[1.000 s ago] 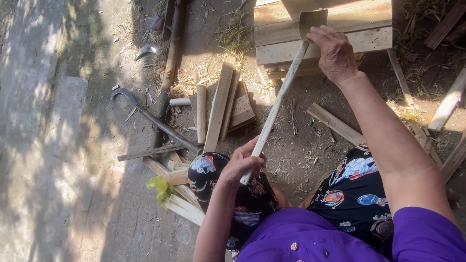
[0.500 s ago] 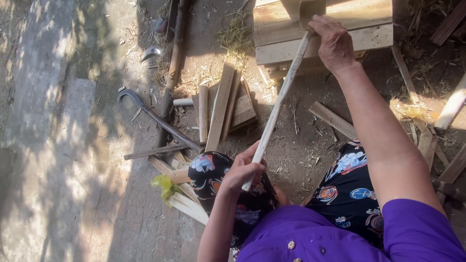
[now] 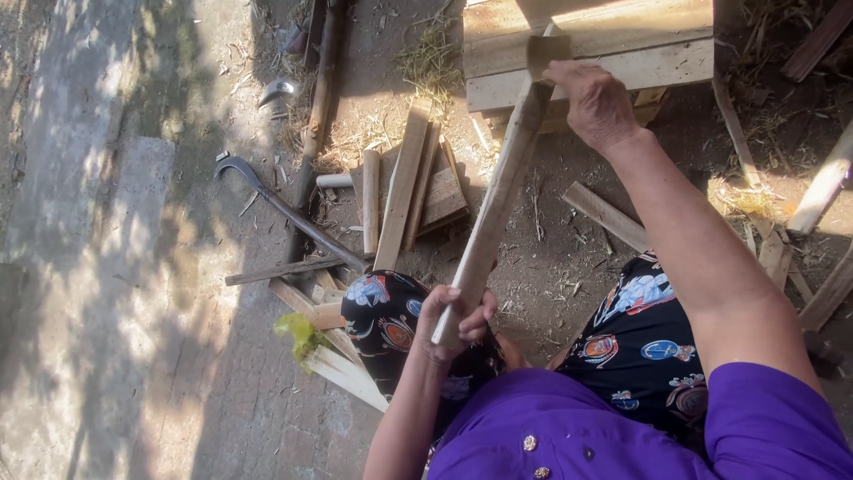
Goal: The person smooths the surface of a long wooden plank using a piece of sandpaper. They hold the plank with one hand and rub the sandpaper along its length with the other, occasionally flipping the plank to work on different sides. The person then places the plank down and picks up a smaller piece of wood to smooth it in the same manner.
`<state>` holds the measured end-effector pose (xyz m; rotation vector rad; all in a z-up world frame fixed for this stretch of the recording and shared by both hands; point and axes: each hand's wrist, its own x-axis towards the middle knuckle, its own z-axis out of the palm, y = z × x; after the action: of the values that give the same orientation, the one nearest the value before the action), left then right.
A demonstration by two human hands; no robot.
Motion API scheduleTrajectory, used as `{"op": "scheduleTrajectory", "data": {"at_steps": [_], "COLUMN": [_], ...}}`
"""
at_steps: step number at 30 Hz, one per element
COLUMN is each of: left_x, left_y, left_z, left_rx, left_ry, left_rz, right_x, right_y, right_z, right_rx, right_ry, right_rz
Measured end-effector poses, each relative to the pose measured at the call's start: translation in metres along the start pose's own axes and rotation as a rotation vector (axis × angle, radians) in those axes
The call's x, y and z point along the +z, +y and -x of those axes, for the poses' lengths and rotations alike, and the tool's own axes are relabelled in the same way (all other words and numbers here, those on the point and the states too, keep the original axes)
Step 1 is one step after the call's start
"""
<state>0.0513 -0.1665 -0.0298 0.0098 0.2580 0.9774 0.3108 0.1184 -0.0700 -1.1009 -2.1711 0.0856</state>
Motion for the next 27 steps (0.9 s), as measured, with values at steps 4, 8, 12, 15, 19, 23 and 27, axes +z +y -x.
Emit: {"op": "scheduleTrajectory", "data": {"at_steps": [4, 8, 12, 15, 19, 23, 27], "left_x": [-0.003, -0.033, -0.022, 0.017, 0.031, 0.025, 0.025], "left_y": [-0.006, 0.009, 0.017, 0.005, 0.001, 0.003, -0.004], "left_z": [0.0, 0.002, 0.012, 0.015, 0.017, 0.017, 0.018], "left_rx": [-0.026, 0.044, 0.048, 0.108, 0.08, 0.063, 0.056], "left_ry": [0.009, 0.193, 0.27, 0.3, 0.328, 0.343, 0.366], "left_rz": [0.069, -0.054, -0.127, -0.173, -0.441, -0.552, -0.653], "right_x": [0.007, 0.034, 0.057, 0.036, 0.043, 0.043, 0.057], "right_y": [-0.004, -0.046, -0.029, 0.005, 0.008, -0.016, 0.024], "right_z": [0.013, 0.026, 0.033, 0.007, -0.004, -0.011, -0.01], "right_rx": [0.077, 0.048, -0.004, 0.0, 0.152, -0.055, 0.08], "right_ry": [0.007, -0.231, -0.194, -0.108, 0.001, -0.089, -0.023], "right_rz": [-0.042, -0.033, 0.026, 0.051, 0.124, 0.059, 0.109]}}
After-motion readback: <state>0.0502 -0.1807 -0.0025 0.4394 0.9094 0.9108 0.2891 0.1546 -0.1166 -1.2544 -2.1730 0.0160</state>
